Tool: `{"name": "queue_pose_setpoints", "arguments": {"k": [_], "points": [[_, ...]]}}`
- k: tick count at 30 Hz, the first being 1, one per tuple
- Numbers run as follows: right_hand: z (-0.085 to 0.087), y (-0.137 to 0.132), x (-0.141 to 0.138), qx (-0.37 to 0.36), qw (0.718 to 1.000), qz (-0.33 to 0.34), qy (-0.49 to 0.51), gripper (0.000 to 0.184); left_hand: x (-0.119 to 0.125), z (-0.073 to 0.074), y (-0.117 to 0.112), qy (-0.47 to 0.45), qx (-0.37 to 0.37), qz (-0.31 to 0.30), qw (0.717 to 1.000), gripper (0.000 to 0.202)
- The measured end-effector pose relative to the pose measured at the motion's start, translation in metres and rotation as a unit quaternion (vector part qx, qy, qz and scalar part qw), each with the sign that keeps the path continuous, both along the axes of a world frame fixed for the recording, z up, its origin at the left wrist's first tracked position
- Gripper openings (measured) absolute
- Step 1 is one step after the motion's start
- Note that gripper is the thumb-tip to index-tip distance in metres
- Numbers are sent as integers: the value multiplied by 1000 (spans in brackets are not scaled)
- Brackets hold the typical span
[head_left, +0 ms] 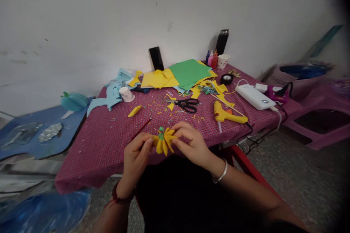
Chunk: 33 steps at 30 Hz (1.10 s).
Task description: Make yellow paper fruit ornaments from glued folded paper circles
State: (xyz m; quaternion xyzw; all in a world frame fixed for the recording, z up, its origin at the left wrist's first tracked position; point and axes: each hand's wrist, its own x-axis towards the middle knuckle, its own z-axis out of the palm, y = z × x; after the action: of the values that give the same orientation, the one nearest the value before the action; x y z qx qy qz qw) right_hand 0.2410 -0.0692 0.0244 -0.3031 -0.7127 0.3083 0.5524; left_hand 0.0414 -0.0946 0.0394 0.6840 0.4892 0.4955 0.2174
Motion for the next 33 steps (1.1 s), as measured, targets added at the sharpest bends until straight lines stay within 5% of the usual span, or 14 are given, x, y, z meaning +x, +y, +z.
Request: {"name": "queue_pose_setpoints", "arguments": {"k": [4,7,11,18,25,33], "points": [[-3,-1,-3,58,994,-89,-28,11,-2,-4,-4,-16,82,119,989,11],[-4,-1,-4,80,990,-110,-38,11,4,-3,-11,50,156,83,983,7],[-3,-4,-2,88,989,-111,-45,11,18,-2,-14,125,150,57,979,13],[-4,21,-23,47,994,-62,-71,12,3,-6,9,80,97,76,989,23],[11,81,-77,23,991,34,-127,9,-86,-6,46,57,36,209,976,21],[-17,114,-57,4,989,30,-147,12,-231,-18,99,35,-18,364,931,29]]}}
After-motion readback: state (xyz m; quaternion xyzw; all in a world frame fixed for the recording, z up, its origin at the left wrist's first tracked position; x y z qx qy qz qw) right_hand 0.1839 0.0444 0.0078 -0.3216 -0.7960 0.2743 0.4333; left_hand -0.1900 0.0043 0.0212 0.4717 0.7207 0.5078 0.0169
